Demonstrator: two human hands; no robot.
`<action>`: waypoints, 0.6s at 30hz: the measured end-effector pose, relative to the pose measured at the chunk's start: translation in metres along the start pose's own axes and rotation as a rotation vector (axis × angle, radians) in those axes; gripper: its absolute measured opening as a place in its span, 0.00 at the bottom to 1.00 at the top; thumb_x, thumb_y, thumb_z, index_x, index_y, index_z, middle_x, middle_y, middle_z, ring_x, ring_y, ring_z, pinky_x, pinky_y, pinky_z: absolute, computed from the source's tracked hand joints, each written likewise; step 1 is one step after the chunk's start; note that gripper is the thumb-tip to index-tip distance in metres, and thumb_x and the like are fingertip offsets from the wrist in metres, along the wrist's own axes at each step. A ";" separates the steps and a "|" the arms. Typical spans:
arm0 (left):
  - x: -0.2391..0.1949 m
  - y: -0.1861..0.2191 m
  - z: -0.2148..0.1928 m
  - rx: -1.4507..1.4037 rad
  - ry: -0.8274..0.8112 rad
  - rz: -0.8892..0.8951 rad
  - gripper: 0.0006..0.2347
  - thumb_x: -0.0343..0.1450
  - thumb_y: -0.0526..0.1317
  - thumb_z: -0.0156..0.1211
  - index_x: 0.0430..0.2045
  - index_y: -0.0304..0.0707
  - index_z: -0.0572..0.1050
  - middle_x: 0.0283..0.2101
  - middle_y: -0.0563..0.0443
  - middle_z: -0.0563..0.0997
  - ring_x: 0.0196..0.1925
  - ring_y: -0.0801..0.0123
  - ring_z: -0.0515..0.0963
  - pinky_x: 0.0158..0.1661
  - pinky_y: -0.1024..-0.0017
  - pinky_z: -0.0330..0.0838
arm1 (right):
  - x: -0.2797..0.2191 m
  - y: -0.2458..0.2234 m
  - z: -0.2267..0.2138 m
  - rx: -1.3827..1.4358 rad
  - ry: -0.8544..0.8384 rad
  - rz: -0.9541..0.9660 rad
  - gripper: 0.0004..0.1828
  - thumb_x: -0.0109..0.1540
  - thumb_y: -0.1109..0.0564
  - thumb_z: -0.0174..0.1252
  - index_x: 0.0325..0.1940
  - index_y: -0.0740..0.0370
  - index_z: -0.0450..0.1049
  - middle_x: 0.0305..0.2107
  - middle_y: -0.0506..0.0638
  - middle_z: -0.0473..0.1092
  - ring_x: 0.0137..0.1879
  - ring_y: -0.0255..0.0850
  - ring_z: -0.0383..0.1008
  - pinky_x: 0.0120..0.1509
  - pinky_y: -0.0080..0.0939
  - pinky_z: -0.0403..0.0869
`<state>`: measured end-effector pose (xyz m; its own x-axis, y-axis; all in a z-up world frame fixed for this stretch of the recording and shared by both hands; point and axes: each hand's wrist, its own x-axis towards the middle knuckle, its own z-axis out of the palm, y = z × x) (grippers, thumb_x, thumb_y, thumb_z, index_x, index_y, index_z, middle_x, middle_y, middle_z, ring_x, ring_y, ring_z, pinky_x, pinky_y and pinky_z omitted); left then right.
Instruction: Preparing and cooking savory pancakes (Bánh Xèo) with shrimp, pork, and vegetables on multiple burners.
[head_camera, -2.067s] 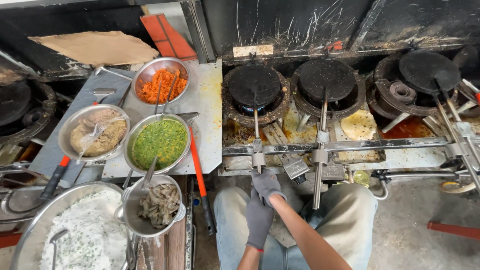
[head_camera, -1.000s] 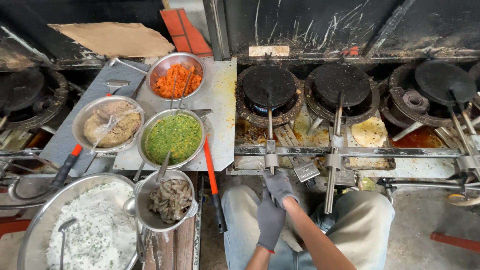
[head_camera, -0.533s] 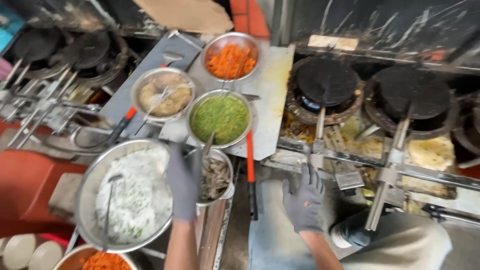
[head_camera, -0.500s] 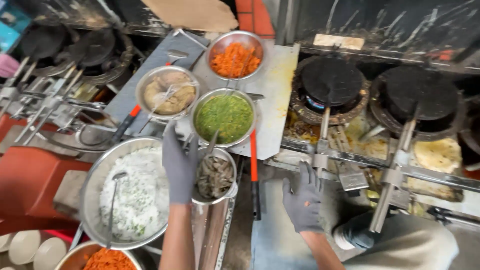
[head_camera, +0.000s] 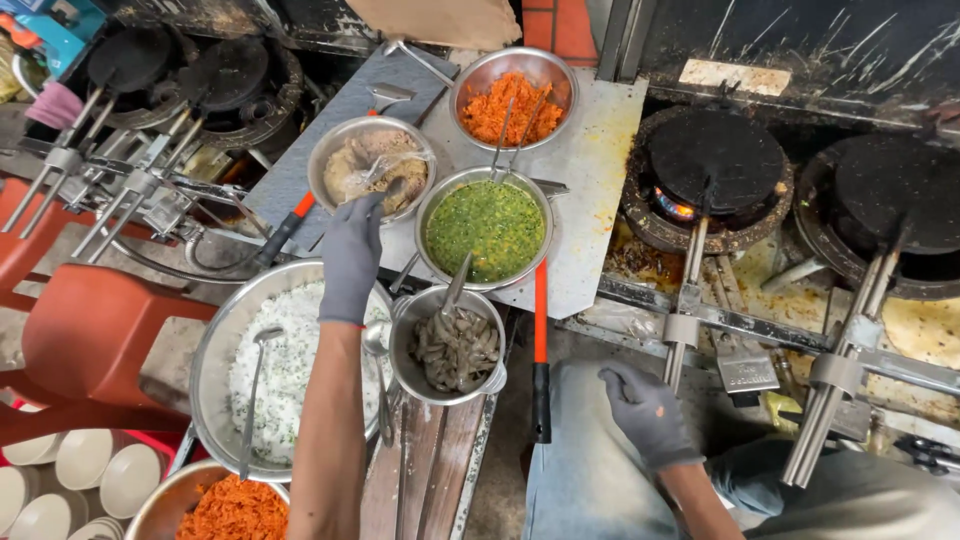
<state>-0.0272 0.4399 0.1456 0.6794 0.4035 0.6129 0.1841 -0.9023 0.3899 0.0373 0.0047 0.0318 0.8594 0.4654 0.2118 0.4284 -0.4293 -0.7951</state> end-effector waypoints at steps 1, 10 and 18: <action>-0.002 -0.005 -0.001 0.004 -0.003 0.001 0.07 0.78 0.36 0.56 0.45 0.34 0.78 0.42 0.37 0.81 0.46 0.43 0.79 0.47 0.55 0.73 | 0.003 -0.012 0.002 0.004 -0.001 0.002 0.09 0.62 0.55 0.61 0.46 0.55 0.80 0.36 0.53 0.81 0.40 0.43 0.84 0.43 0.39 0.80; -0.017 -0.017 -0.005 0.103 0.012 0.050 0.06 0.76 0.34 0.58 0.45 0.36 0.78 0.44 0.40 0.82 0.47 0.45 0.80 0.49 0.57 0.74 | 0.122 -0.153 0.077 0.016 -0.254 -0.372 0.19 0.64 0.56 0.56 0.59 0.58 0.76 0.46 0.57 0.77 0.53 0.48 0.76 0.60 0.49 0.73; -0.021 -0.026 -0.004 0.085 -0.055 0.063 0.08 0.75 0.34 0.59 0.46 0.35 0.78 0.43 0.41 0.81 0.46 0.49 0.79 0.49 0.59 0.73 | 0.197 -0.166 0.197 -0.493 -0.469 -0.433 0.35 0.64 0.43 0.46 0.73 0.61 0.57 0.72 0.54 0.53 0.74 0.67 0.48 0.71 0.72 0.50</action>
<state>-0.0490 0.4553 0.1254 0.7288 0.3390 0.5948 0.1979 -0.9360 0.2910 0.0807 0.3200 0.0931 0.4289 0.8982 0.0961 0.8646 -0.3773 -0.3319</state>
